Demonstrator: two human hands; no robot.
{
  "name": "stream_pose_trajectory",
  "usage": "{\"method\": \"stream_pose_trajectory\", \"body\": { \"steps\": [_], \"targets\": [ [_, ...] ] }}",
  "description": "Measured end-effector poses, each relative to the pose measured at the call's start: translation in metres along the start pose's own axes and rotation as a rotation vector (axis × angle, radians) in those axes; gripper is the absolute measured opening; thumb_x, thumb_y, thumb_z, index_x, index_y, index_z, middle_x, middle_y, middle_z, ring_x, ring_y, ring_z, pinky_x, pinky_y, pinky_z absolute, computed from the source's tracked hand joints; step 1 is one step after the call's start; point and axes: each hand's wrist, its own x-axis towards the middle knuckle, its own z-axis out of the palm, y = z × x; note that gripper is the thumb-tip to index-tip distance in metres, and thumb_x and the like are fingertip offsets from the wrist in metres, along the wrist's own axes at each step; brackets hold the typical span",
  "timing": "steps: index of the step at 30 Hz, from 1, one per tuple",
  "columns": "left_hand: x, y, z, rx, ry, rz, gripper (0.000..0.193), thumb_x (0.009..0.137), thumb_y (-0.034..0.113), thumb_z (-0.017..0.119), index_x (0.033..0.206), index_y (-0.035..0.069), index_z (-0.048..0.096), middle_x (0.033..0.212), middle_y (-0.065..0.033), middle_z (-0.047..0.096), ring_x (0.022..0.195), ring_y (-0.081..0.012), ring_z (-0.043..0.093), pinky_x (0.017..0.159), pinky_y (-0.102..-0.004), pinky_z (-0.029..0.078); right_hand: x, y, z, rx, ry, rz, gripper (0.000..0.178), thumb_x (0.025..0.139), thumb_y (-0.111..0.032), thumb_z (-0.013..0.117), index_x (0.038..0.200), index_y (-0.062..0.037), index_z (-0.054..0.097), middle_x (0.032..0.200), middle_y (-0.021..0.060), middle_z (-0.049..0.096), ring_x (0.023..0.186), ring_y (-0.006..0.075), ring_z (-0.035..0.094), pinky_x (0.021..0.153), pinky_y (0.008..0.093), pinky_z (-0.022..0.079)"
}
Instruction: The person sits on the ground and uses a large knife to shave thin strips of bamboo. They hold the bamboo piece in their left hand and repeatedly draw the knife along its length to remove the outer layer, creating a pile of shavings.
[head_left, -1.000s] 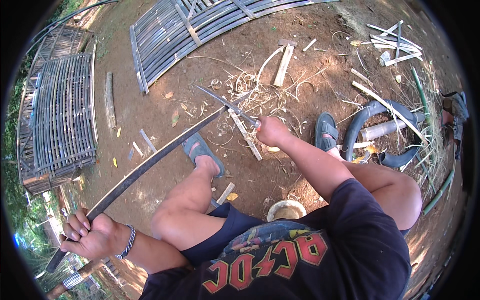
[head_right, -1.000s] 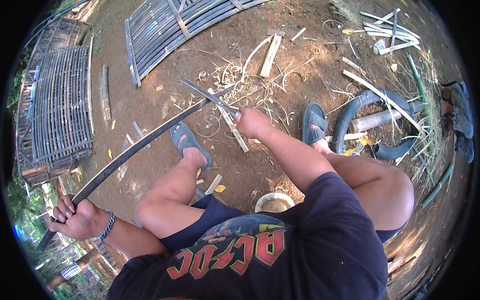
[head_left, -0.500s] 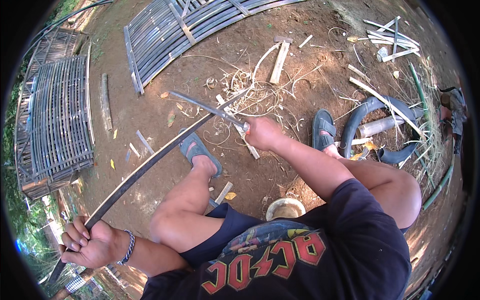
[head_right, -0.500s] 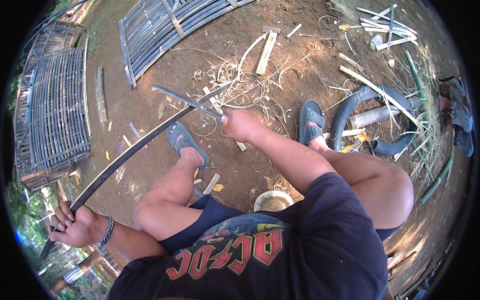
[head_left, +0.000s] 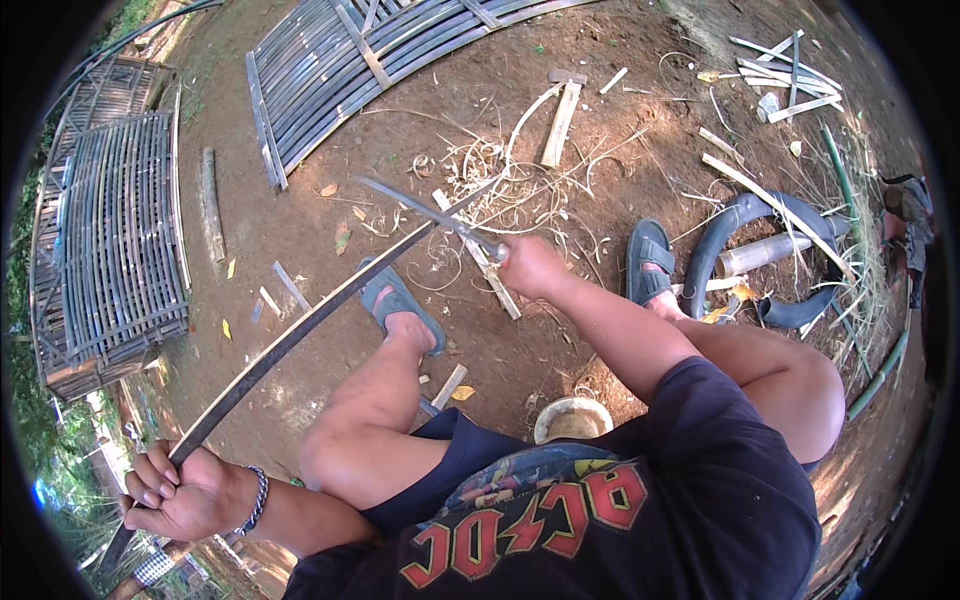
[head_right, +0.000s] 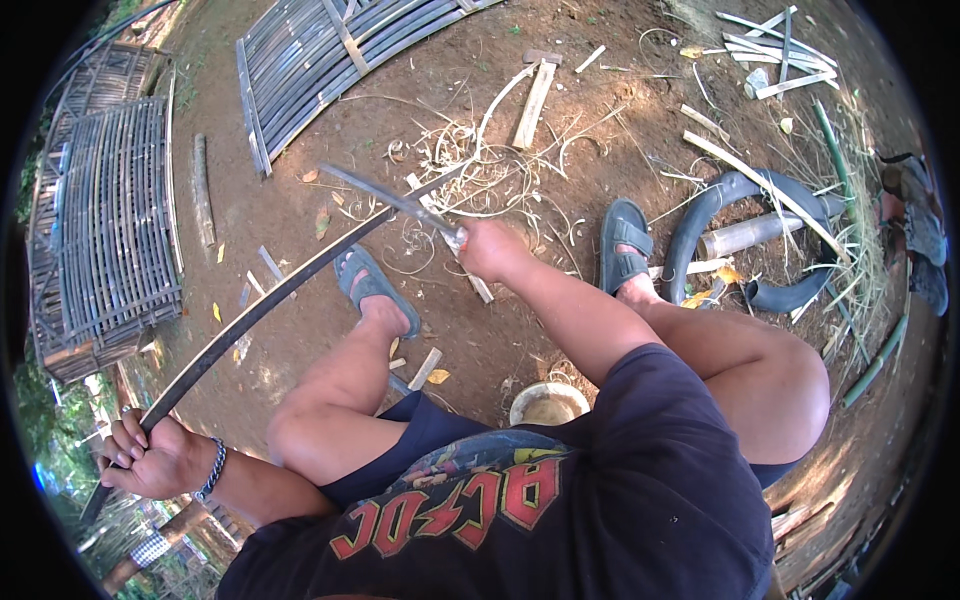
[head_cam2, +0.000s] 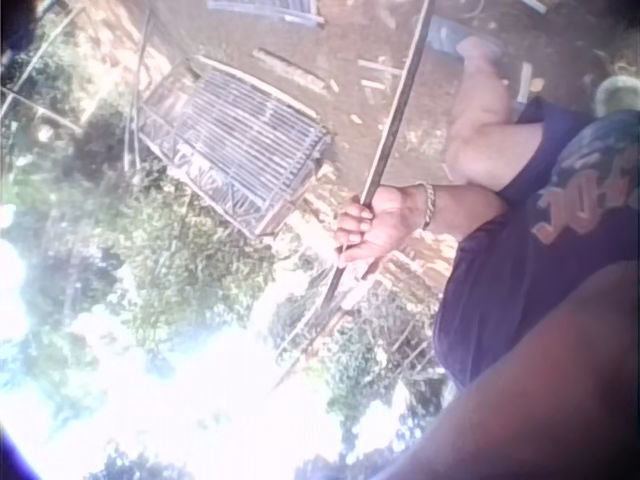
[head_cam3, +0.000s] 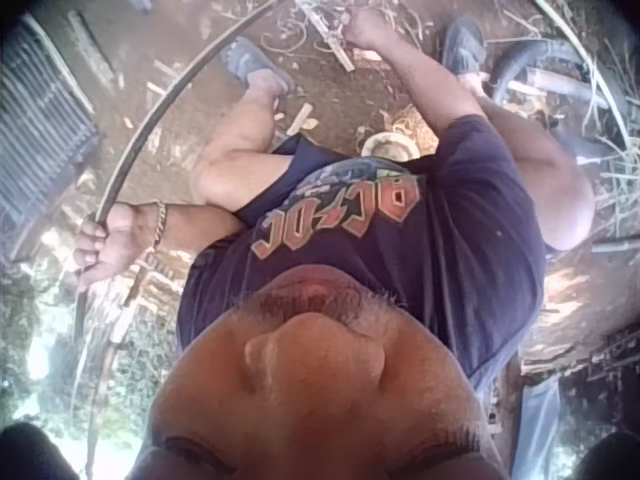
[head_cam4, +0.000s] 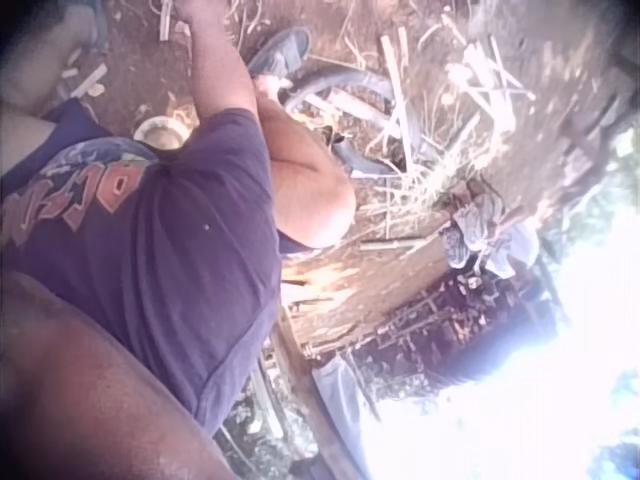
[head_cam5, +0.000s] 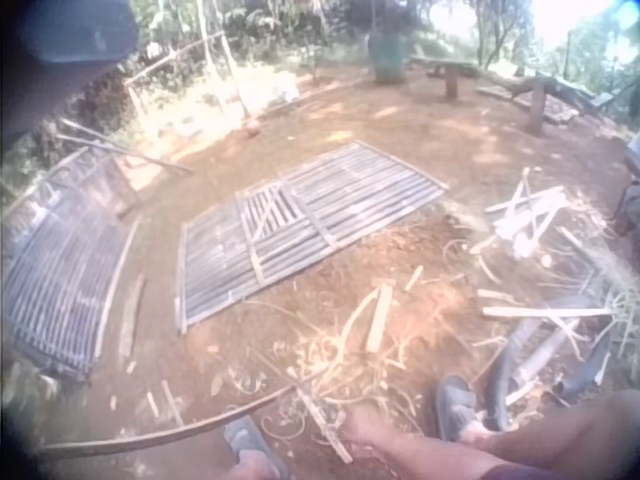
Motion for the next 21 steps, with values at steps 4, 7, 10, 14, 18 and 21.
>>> {"method": "stream_pose_trajectory", "body": {
  "steps": [4, 7, 10, 14, 18, 21],
  "targets": [
    [0.004, 0.0, -0.003, -0.015, -0.001, 0.012, 0.024, 0.099, 0.029, 0.056, 0.086, 0.01, 0.052, 0.062, 0.0034, 0.043, 0.052, -0.0088, 0.037, 0.048, -0.0233, 0.032, 0.022, 0.051, -0.008, -0.049, 0.006, 0.183, 0.039, 0.084, -0.02, 0.058, 0.121, -0.0074, 0.06, 0.114, 0.0215, 0.065, 0.11, 0.0355, 0.061, 0.095, 0.0433, 0.049],
    [0.006, 0.002, -0.006, -0.042, -0.022, -0.029, 0.026, 0.099, 0.029, 0.055, 0.084, 0.009, 0.054, 0.062, 0.0024, 0.044, 0.052, -0.0091, 0.037, 0.049, -0.024, 0.033, 0.018, 0.06, -0.002, -0.052, -0.006, 0.132, 0.04, 0.085, -0.021, 0.057, 0.122, -0.0083, 0.06, 0.115, 0.0213, 0.064, 0.11, 0.0355, 0.061, 0.096, 0.0441, 0.048],
    [0.009, 0.001, -0.012, -0.029, -0.025, -0.023, 0.027, 0.1, 0.029, 0.054, 0.084, 0.008, 0.053, 0.062, 0.0019, 0.044, 0.052, -0.0095, 0.038, 0.05, -0.0244, 0.034, 0.009, 0.024, 0.0, -0.076, -0.037, 0.036, 0.039, 0.083, -0.021, 0.058, 0.119, -0.0071, 0.06, 0.112, 0.0212, 0.066, 0.108, 0.0363, 0.062, 0.094, 0.0456, 0.049],
    [0.011, 0.002, -0.015, -0.024, -0.022, -0.054, 0.028, 0.1, 0.03, 0.053, 0.083, 0.007, 0.053, 0.062, 0.0014, 0.044, 0.053, -0.0097, 0.038, 0.05, -0.0241, 0.034, 0.016, 0.019, -0.008, -0.066, -0.084, 0.025, 0.037, 0.084, -0.021, 0.058, 0.117, -0.0058, 0.062, 0.113, 0.0219, 0.066, 0.108, 0.0362, 0.062, 0.094, 0.0462, 0.049],
    [0.017, 0.002, -0.021, -0.051, -0.047, -0.057, 0.029, 0.1, 0.03, 0.052, 0.083, 0.007, 0.052, 0.062, 0.0008, 0.043, 0.053, -0.0102, 0.038, 0.051, -0.0242, 0.034, 0.059, 0.095, 0.002, -0.016, -0.023, 0.294, 0.035, 0.084, -0.019, 0.058, 0.115, -0.0038, 0.061, 0.112, 0.023, 0.065, 0.106, 0.0374, 0.063, 0.094, 0.0455, 0.049],
    [0.017, -0.001, -0.025, -0.044, -0.045, -0.043, 0.029, 0.1, 0.029, 0.052, 0.083, 0.006, 0.051, 0.062, 0.0005, 0.043, 0.052, -0.0107, 0.038, 0.05, -0.0244, 0.034, 0.051, 0.094, -0.002, -0.081, 0.01, 0.204, 0.034, 0.083, -0.018, 0.057, 0.114, -0.003, 0.061, 0.107, 0.0244, 0.066, 0.101, 0.0386, 0.064, 0.091, 0.0453, 0.05]
  ]
}}
